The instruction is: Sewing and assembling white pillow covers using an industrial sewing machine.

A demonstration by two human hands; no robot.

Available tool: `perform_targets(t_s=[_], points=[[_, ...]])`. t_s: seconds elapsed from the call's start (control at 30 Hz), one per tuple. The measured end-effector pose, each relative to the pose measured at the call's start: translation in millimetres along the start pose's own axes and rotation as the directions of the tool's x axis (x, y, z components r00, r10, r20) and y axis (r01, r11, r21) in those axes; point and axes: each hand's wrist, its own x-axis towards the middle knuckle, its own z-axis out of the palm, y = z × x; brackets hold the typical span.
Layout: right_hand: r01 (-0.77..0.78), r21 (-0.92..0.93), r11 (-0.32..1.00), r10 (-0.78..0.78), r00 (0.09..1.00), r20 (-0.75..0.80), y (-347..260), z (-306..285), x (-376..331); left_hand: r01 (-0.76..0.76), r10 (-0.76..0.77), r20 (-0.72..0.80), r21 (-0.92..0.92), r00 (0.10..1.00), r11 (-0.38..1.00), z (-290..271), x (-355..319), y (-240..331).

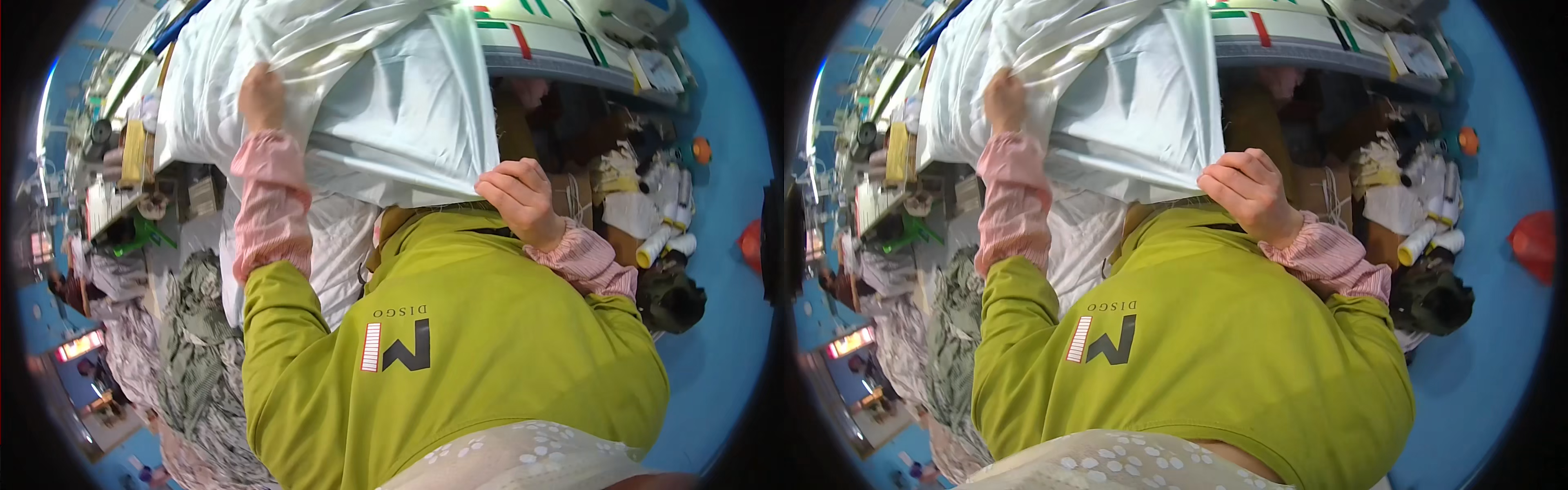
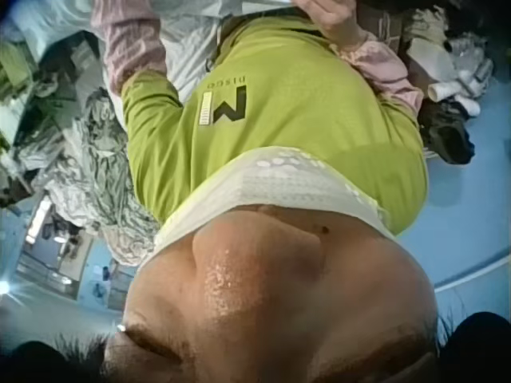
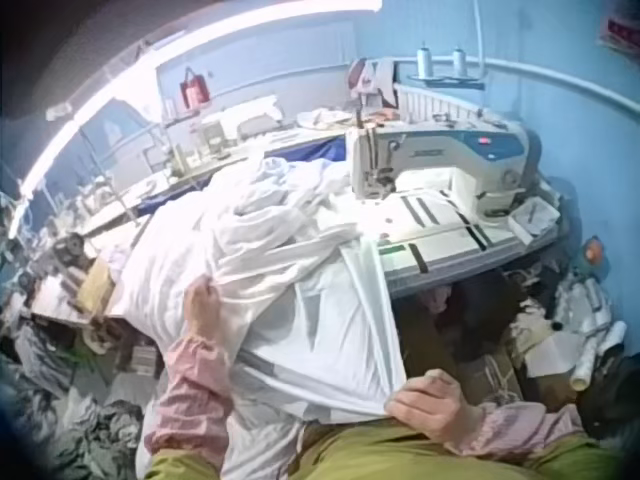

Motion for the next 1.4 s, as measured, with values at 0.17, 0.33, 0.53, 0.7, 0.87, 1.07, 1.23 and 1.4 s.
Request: perform_targets(t_s=[0.17, 0.33, 0.53, 0.7, 0.87, 1.07, 1.23, 1.4], points=[[-0.076, -0.032, 0.997, 0.074, 0.994, -0.077, 25.9, -9.8, -22.0, 0.070, 0.021, 0.215, -0.405, 0.976, 0.911, -87.5, 12.4, 130.5], [-0.109, 0.014, 0.994, 0.110, 0.977, -0.180, 37.7, -19.3, -22.1, -0.291, 0.739, 0.414, -0.730, 0.532, 0.619, -135.3, -77.1, 264.9], [-0.184, 0.038, 0.982, 0.188, 0.966, -0.179, 53.3, -17.6, -53.6, -0.316, 0.787, 0.500, -0.729, 0.361, 0.608, -78.9, -141.5, 281.8], [-0.038, 0.034, 0.999, 0.041, 0.993, -0.110, 68.6, -29.8, -44.9, -0.306, 0.776, 0.538, -0.716, 0.329, 0.627, -78.8, -140.4, 290.3], [0.109, 0.124, 0.986, -0.111, 0.994, 0.007, 80.5, -33.5, -39.0, -0.255, 0.771, 0.594, -0.727, 0.232, 0.637, -76.8, -135.5, 289.7], [0.036, 0.149, 0.988, -0.044, 0.998, 0.048, 89.8, -29.0, -56.5, -0.344, 0.897, 0.292, -0.848, 0.332, 0.403, -28.4, -95.6, 310.2], [-0.083, 0.185, 0.979, 0.076, 0.996, 0.042, 92.9, -29.6, -49.5, -0.727, 0.817, 0.245, -0.372, 0.522, 0.576, 106.7, -13.0, 307.0], [-0.168, 0.187, 0.968, 0.166, 0.986, 0.026, 100.3, -17.5, -61.2, -0.641, 0.693, 0.355, -0.270, 0.628, 0.719, 136.1, 14.3, 289.3]])
